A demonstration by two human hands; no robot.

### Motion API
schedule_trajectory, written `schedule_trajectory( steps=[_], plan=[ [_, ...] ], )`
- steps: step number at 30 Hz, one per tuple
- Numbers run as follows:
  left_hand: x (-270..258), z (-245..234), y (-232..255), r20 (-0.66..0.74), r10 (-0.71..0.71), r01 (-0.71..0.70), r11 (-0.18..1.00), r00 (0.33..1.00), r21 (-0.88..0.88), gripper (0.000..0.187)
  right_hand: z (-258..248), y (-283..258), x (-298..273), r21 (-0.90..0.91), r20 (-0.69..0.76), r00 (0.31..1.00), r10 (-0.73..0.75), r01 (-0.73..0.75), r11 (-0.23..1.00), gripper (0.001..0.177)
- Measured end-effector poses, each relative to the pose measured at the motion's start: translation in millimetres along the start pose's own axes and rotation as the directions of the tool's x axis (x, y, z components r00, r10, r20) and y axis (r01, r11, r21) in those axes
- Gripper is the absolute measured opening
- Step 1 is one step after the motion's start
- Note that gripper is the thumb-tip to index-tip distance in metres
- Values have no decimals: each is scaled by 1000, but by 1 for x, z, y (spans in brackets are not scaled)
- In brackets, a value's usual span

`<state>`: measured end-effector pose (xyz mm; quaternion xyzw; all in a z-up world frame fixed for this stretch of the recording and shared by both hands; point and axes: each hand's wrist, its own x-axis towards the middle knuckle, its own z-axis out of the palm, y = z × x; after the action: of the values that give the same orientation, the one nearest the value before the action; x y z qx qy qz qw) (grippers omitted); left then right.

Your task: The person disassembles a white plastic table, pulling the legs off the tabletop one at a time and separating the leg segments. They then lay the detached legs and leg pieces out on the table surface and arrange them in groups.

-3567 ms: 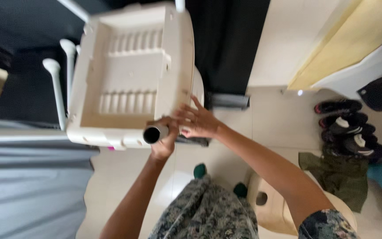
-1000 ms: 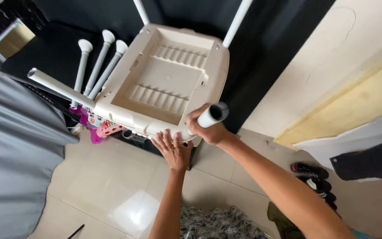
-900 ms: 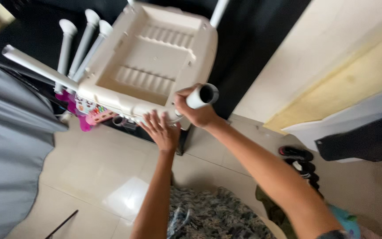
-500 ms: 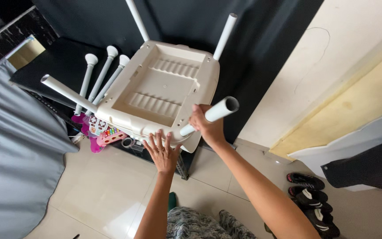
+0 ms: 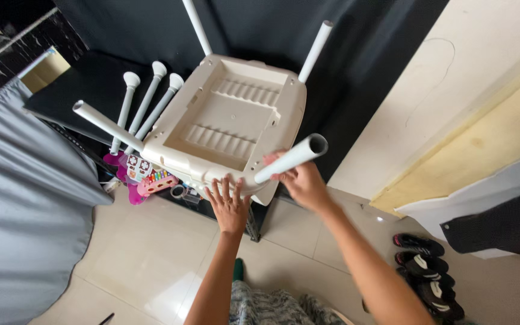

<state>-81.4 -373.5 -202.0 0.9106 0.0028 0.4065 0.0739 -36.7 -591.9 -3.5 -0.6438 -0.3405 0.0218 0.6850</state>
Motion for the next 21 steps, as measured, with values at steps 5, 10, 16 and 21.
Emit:
schedule_trajectory(
  steps=[5, 10, 16, 21],
  plan=[
    [-2, -4, 1, 90, -37, 34, 999, 995, 28, 93, -6, -24, -4, -266, 64, 991, 120, -99, 959, 24],
    [-5, -5, 2, 60, -35, 35, 999, 998, -2, 90, -12, -38, -4, 20, 159, 977, 140, -145, 989, 21],
    [-8, -5, 4, 115, -58, 55, 998, 992, 25, 89, -24, -31, -1, -73, 337, 940, 44, -20, 997, 13],
    [0, -8, 4, 127, -51, 45, 998, 991, 52, 88, -31, -22, -30, 293, 101, 992, -74, 41, 955, 25]
  ],
)
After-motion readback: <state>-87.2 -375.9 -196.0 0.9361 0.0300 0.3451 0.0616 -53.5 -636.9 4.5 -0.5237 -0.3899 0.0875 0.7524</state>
